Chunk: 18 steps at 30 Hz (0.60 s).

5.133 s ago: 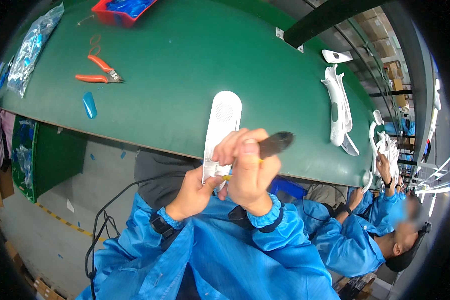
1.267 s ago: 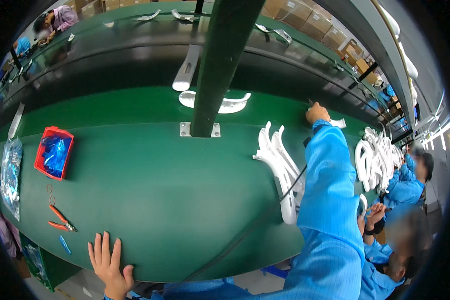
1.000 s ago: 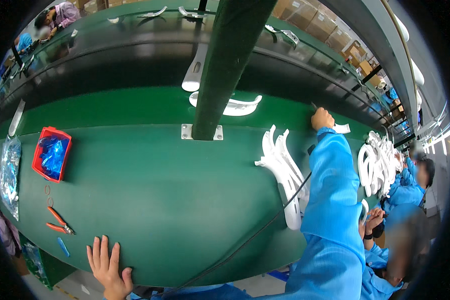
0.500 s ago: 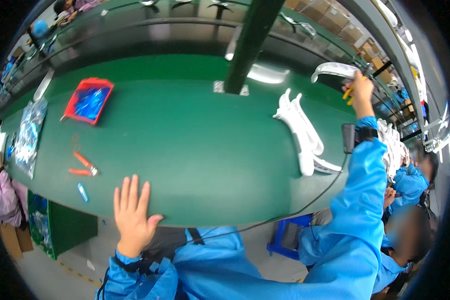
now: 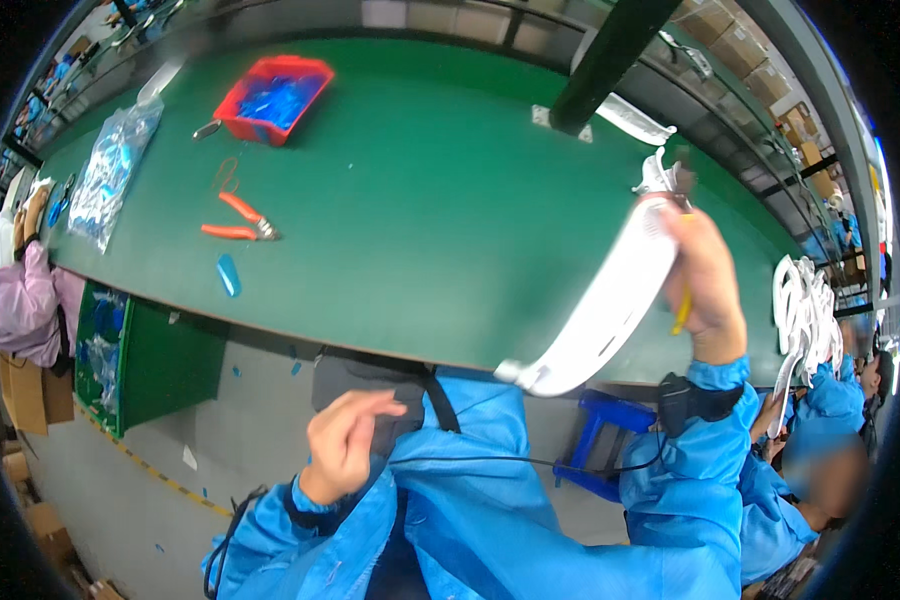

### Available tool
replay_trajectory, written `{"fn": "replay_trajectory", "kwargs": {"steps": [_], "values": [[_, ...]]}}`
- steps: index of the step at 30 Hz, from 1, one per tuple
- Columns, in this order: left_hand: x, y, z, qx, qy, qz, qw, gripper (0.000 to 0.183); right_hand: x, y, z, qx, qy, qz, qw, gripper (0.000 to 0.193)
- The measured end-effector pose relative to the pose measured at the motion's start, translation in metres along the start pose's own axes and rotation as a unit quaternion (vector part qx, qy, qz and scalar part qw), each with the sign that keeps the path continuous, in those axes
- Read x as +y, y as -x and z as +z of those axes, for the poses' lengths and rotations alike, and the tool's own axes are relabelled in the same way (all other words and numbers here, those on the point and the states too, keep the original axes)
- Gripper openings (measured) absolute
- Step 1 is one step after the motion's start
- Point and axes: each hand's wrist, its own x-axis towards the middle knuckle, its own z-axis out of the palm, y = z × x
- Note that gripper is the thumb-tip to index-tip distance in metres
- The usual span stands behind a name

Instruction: Use pliers to trim and adjust components on white plastic housings at a factory assembly station.

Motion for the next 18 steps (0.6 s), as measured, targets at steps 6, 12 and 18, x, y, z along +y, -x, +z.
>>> {"fn": "replay_trajectory", "kwargs": {"steps": [6,12,18], "values": [[-0.014,-0.029,0.023,-0.211,0.424,-0.144,0.869,0.087,0.063,-0.021,0.117,-0.192,0.042,0.132,0.972,0.028],[-0.021,-0.029,0.037,-0.233,0.586,-0.239,0.739,0.091,0.09,-0.014,0.144,-0.19,0.17,-0.037,0.966,0.025],[-0.027,-0.024,0.062,-0.198,0.646,-0.25,0.694,0.084,0.09,-0.004,0.124,-0.004,0.058,-0.071,0.996,0.035]]}}
